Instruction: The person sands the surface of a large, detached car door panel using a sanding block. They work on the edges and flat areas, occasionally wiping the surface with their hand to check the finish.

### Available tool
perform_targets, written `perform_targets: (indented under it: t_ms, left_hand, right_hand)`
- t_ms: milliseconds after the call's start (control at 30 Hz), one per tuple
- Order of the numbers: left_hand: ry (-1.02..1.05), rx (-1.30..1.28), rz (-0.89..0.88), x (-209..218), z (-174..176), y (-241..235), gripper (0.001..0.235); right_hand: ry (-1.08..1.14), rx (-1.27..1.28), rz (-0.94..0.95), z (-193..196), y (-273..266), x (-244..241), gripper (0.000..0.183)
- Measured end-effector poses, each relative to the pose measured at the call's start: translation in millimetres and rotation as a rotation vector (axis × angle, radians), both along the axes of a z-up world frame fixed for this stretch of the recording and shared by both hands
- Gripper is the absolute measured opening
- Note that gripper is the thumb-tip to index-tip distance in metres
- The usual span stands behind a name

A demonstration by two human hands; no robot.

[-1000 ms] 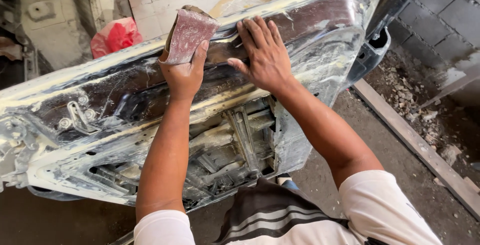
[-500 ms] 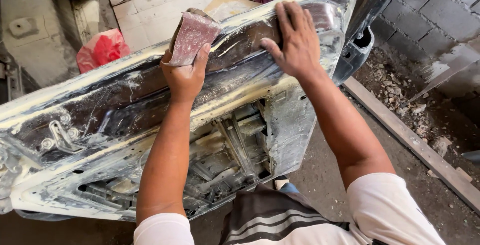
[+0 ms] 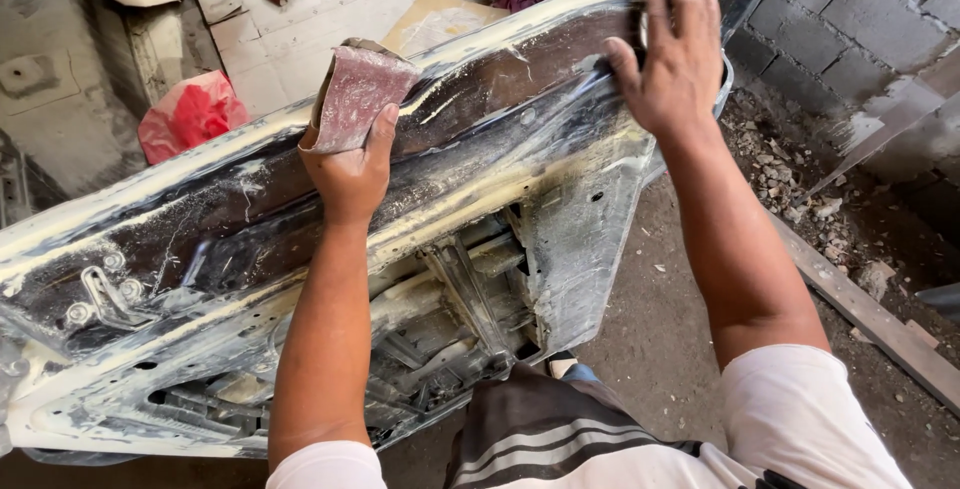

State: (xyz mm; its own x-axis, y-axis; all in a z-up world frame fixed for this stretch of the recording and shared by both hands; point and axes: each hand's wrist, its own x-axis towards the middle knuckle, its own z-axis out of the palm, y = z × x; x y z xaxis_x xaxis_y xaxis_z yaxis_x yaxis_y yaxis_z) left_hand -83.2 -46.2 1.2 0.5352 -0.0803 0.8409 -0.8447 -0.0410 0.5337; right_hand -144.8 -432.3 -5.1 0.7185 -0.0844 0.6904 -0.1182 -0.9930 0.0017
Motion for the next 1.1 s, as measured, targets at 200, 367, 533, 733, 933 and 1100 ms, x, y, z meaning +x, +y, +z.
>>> perform_targets:
  t_ms: [200, 367, 533, 733, 933, 1100]
  left_hand:
    - [0.021, -0.033, 0.010, 1.4, -2.6, -2.7, 0.021]
    - [-0.030, 0.002, 0.077, 3.2, -3.9, -0.5, 0.018]
    - [-0.021, -0.003, 0.093, 3.4, -3.9, 3.8, 0.016]
    - [-0.046, 0.019, 0.106, -0.4, -0.4, 3.7, 0.016]
    - [-0.001, -0.022, -0.008, -0.5, -1.5, -0.2, 0.022]
    - [-0.039, 0.047, 0.076, 5.6, -6.1, 2.0, 0.019]
  right_hand:
    - [-0.172, 0.053, -0.241, -24.9, -21.5, 5.0, 0.054]
    - [-0.064, 0.085, 0.335, 9.8, 126.7, 9.3, 0.065]
    - [0.177, -0.131, 0.584, -2.1, 197.7, 24.2, 0.078]
    - [0.034, -0.161, 0.482, -8.3, 127.4, 25.9, 0.068]
    - [-0.139, -0.076, 0.171, -25.1, 0.9, 3.7, 0.055]
    - [0.046, 0.089, -0.215, -6.2, -8.9, -29.5, 0.051]
